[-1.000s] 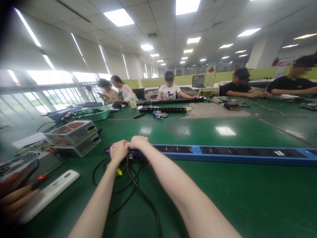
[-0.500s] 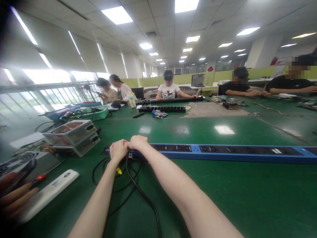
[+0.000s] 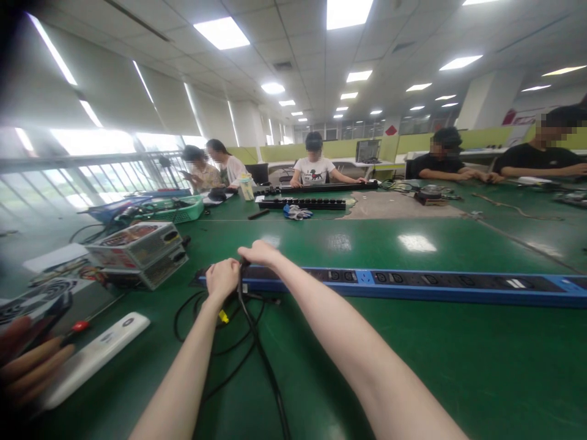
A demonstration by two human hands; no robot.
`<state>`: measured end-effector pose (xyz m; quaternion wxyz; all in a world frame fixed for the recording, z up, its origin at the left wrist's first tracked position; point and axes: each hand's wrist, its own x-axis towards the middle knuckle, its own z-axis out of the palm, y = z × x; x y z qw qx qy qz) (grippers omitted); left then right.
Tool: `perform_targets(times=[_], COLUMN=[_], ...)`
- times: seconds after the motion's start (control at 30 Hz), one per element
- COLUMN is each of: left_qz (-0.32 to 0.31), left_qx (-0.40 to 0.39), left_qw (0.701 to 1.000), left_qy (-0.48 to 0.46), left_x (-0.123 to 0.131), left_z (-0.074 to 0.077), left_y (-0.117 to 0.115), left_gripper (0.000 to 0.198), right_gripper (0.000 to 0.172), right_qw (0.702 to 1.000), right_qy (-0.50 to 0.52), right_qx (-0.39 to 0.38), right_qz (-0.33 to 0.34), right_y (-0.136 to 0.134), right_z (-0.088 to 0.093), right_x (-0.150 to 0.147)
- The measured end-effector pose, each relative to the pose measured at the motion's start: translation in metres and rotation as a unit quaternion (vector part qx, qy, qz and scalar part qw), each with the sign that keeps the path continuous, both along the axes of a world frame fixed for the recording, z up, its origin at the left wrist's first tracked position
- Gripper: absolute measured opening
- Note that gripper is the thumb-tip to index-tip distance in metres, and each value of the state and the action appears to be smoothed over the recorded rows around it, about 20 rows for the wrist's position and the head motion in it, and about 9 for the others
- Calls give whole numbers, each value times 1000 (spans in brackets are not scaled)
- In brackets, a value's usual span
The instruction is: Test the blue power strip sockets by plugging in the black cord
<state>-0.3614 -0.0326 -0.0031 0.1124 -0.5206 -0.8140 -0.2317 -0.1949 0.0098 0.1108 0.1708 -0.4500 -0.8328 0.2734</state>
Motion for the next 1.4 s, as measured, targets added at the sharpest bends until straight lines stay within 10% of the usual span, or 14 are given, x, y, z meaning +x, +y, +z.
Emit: perform_targets(times=[0.33,0.6,0.7,0.83,1.07,1.2,1.4], left_qz=[2,8,7,6,9,9,4], left_qx=[-6,11,17,18,17,14,13], left_qw=[1000,1000,1000,1000,1000,1000,1000], left_qy=[3,2,-1,-8,-2,-4,-6], left_x=[-5,-4,-4,-5,-4,-3,-3], left_z=[-5,-6,-6,-5,-5,-5,-3], left_y=[3,0,0,0,1,1,0], left_gripper=[39,39,38,37,38,38,38], right_gripper=[32,35,34,17,23,23,22], right_qw=[898,896,934,991,901,898,874], right_qy=[227,215,175,133,9,-135,-230], right_qx=[-348,-349,-282,2,407,412,352], right_qz=[142,168,136,-25,-151,77,245], right_y=[31,42,47,58,81,70,43], right_z=[25,59,72,107,189,154,69], right_x=[106,176,183,180,176,144,88])
